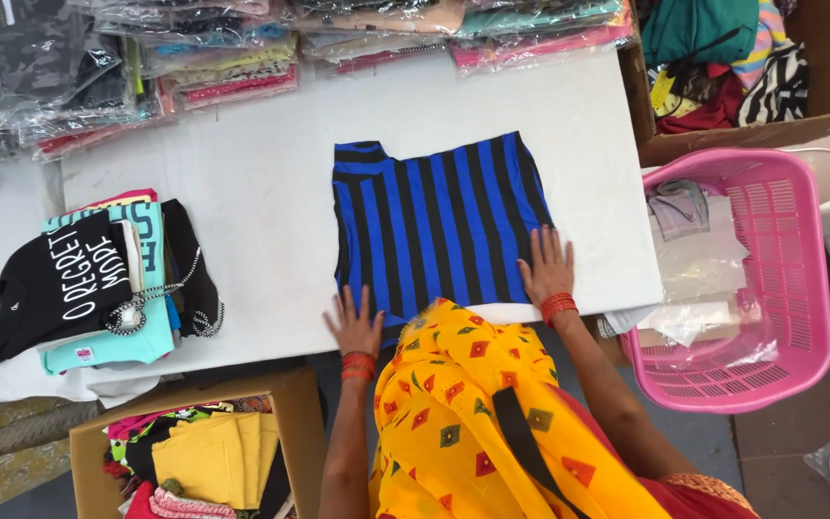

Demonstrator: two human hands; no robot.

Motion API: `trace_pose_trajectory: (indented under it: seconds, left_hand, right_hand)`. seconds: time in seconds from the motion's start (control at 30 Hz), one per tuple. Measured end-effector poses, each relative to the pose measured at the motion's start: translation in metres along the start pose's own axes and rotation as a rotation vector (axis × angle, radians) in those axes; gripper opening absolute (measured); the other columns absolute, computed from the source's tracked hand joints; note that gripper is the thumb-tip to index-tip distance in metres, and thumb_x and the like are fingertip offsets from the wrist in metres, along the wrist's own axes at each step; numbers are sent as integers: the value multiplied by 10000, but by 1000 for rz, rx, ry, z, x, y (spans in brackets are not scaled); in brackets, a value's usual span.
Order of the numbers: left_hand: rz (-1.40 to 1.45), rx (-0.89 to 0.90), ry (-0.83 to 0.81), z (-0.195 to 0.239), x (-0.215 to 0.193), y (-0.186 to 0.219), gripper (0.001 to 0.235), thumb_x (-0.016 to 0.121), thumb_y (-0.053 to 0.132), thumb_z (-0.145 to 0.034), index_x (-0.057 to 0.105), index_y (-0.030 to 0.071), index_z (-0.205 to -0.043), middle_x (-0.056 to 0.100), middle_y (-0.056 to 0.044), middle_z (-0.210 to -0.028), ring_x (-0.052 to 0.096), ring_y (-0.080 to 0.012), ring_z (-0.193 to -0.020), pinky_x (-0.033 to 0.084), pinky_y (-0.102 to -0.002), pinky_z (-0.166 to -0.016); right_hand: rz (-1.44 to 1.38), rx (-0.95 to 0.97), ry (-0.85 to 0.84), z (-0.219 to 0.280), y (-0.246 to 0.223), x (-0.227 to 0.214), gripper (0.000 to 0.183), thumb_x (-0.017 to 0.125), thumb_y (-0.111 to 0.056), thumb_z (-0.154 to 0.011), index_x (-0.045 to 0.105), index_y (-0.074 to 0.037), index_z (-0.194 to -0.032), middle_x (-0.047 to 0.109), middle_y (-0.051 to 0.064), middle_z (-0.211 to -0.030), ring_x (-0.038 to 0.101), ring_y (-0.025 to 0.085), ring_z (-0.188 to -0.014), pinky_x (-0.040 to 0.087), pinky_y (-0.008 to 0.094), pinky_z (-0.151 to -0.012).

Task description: The person folds a navy blue t-shirt on a white table, places it into a clear plastic bag, and stacks it with other packaged items. They then fold a blue and black striped t-shirt and place it on the table.

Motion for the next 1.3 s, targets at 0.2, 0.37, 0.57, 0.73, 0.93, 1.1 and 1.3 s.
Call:
trace_pose_trajectory:
  seconds: [0.2,0.37,0.57,0.73,0.93,1.1,1.3]
  left_hand:
    - [64,-198,48,4,-36,1,659,402,599,-982,375,271,-1552,209,-41,-1674,123,-324,-1552,7,-697,-1170]
    - [413,85,326,-60,-26,30,459,521,373,-1034,597,86,-1384,430,-138,-1587,289,-317,-1535,202,-578,-1240]
    - [315,314,132,-153,-41,85,633,522,421,-1015,397,155,-1575,277,-86,-1682,203,-314,-1567,178,-592,-1239]
    - [82,278,-32,-210,-68,80,693,489,571,-987,231,371,-1599,91,3,-1706,40,-353,-1562,54,-718,-1186]
    - [19,125,-68,-279,-90,53,644,395,626,-998,186,498,-1594,35,38,-1728,-8,-395,-1573,25,-780,-1151]
    - [23,10,-139,-311,-116,38,627,330,684,-985,101,576,-1559,-80,40,-1728,-68,-423,-1558,11,-800,-1130]
    - [27,-91,-161,-322,-118,40,730,318,755,-942,8,544,-1568,-118,29,-1708,-95,-447,-1549,-4,-814,-1115]
  right_hand:
    - [-23,105,34,-2,-9,-14,729,377,-488,-1034,268,-82,-1631,248,136,-1695,173,292,-1582,22,572,-1258]
    - [-63,70,-38,-30,-54,-32,791,488,-493,-987,257,-63,-1609,190,223,-1675,138,375,-1548,83,595,-1219]
    - [-193,-520,-112,-80,-118,-7,749,466,-480,-1002,275,-57,-1590,231,162,-1672,189,310,-1554,134,511,-1252]
    - [65,-391,-159,-164,-75,-29,685,399,-500,-1038,260,-146,-1607,222,119,-1681,200,266,-1549,143,513,-1244]
    - [65,-125,-16,-231,-5,-18,694,368,-499,-1027,246,-162,-1621,226,81,-1686,186,249,-1553,109,510,-1243]
    - [13,-18,-27,-247,2,-17,720,360,-511,-1027,238,-147,-1635,230,59,-1695,170,256,-1572,90,507,-1268]
    - [-19,-18,-12,-247,3,-16,726,364,-513,-1017,233,-144,-1628,232,64,-1687,165,258,-1562,79,497,-1258]
Point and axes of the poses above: each hand's wrist, its own z-axis away from the middle knuckle, its own x-axis out of the palm, y = z × x, the point moved 1 cm from there along -z, towards the middle knuckle
